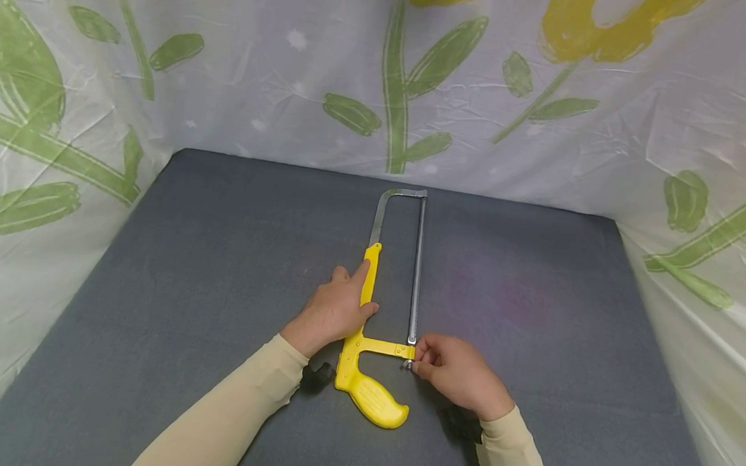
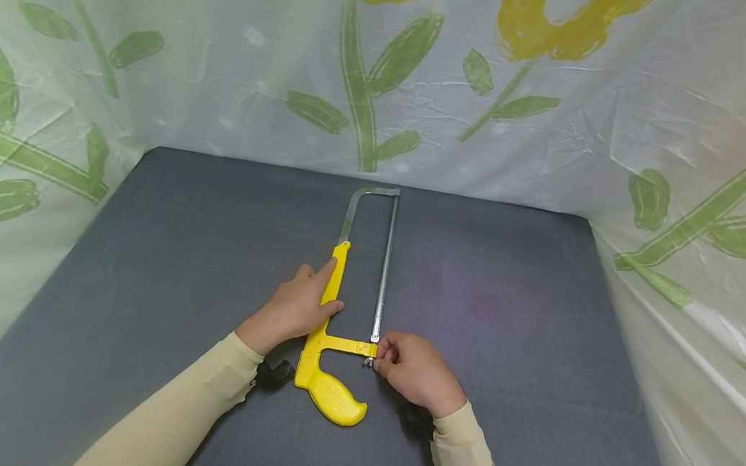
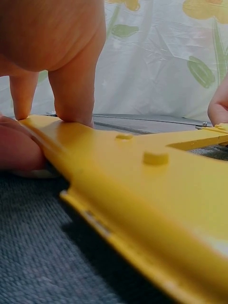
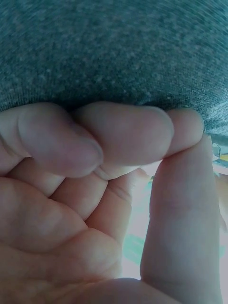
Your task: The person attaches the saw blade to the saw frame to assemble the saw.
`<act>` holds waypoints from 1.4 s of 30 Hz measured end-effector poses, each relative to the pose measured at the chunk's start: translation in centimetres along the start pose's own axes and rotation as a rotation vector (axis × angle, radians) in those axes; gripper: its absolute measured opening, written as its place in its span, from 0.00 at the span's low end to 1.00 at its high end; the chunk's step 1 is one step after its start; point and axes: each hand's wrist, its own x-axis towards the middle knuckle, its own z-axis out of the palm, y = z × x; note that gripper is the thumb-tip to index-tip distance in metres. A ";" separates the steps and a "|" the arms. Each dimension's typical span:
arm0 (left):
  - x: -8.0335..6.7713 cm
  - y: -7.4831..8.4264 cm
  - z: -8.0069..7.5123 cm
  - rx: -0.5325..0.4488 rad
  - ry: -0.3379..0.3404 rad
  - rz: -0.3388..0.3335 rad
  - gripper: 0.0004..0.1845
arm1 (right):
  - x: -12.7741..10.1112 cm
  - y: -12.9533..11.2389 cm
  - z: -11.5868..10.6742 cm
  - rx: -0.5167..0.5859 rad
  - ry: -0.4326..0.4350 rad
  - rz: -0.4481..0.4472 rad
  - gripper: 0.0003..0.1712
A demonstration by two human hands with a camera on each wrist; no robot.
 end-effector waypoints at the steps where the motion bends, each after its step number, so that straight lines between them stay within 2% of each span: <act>1: 0.0 0.0 0.0 0.000 0.000 0.000 0.49 | 0.0 0.0 0.0 -0.001 0.000 0.002 0.06; 25: 0.0 0.1 0.0 0.013 -0.009 -0.012 0.49 | 0.3 0.0 0.1 0.021 0.000 0.038 0.08; 35: 0.0 0.1 0.0 0.017 -0.005 -0.017 0.49 | 0.1 0.1 0.0 -0.024 0.014 -0.043 0.06; 39: 0.1 0.1 0.0 0.013 -0.007 -0.020 0.49 | 0.1 -0.1 0.0 0.006 -0.026 -0.001 0.07; 42: 0.1 0.1 0.0 0.016 -0.009 -0.022 0.49 | 0.1 -0.3 0.2 0.031 -0.033 0.050 0.14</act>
